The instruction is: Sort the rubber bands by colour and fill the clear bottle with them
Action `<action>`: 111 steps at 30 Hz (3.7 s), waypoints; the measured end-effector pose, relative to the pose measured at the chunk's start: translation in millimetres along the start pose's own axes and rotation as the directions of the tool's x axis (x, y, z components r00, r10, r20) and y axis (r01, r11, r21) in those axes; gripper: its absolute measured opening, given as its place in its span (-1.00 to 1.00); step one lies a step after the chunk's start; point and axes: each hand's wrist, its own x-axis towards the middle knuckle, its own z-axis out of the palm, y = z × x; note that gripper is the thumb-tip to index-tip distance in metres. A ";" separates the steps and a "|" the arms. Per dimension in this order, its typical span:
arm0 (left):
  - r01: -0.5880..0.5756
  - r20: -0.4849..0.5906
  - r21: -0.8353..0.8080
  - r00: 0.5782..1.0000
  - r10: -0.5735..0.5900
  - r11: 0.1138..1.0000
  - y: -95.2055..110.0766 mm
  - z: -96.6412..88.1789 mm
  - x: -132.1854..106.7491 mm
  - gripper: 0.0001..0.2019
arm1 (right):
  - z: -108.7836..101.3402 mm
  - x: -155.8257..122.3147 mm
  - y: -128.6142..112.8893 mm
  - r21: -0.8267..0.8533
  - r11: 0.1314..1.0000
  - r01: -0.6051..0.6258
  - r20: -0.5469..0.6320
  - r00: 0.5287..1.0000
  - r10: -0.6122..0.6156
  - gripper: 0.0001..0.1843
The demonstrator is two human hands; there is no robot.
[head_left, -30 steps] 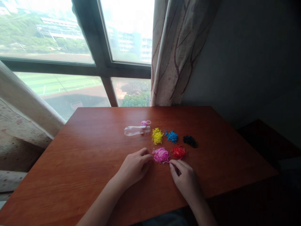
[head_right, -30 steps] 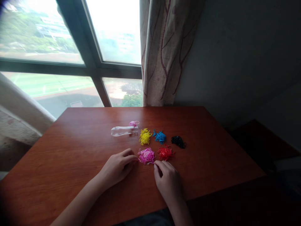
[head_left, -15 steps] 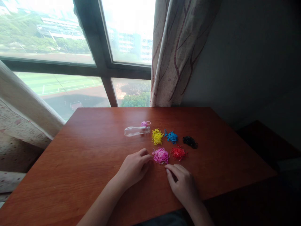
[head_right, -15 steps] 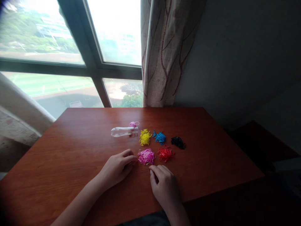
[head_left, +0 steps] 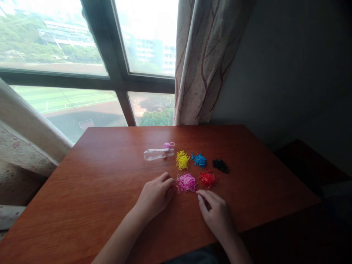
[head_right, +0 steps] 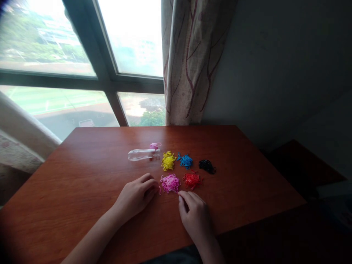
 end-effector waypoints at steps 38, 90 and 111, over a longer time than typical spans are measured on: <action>0.104 -0.024 0.004 0.994 -0.103 0.995 -7.4 -10.5 -2.0 -0.79 | -39.6 90.3 47.3 -0.121 0.992 -0.017 0.020 1.000 0.020 -0.69; 0.086 -0.046 -0.059 0.995 -0.089 0.995 -11.1 -5.2 -2.8 -0.82 | 12.3 174.4 -18.4 -0.207 0.964 0.167 0.309 0.946 -0.098 -0.67; 0.084 0.015 -0.296 0.996 -0.084 0.952 -18.4 -15.9 -20.4 -0.66 | 63.2 30.3 -86.9 0.428 0.903 0.051 0.162 0.978 -0.132 -0.78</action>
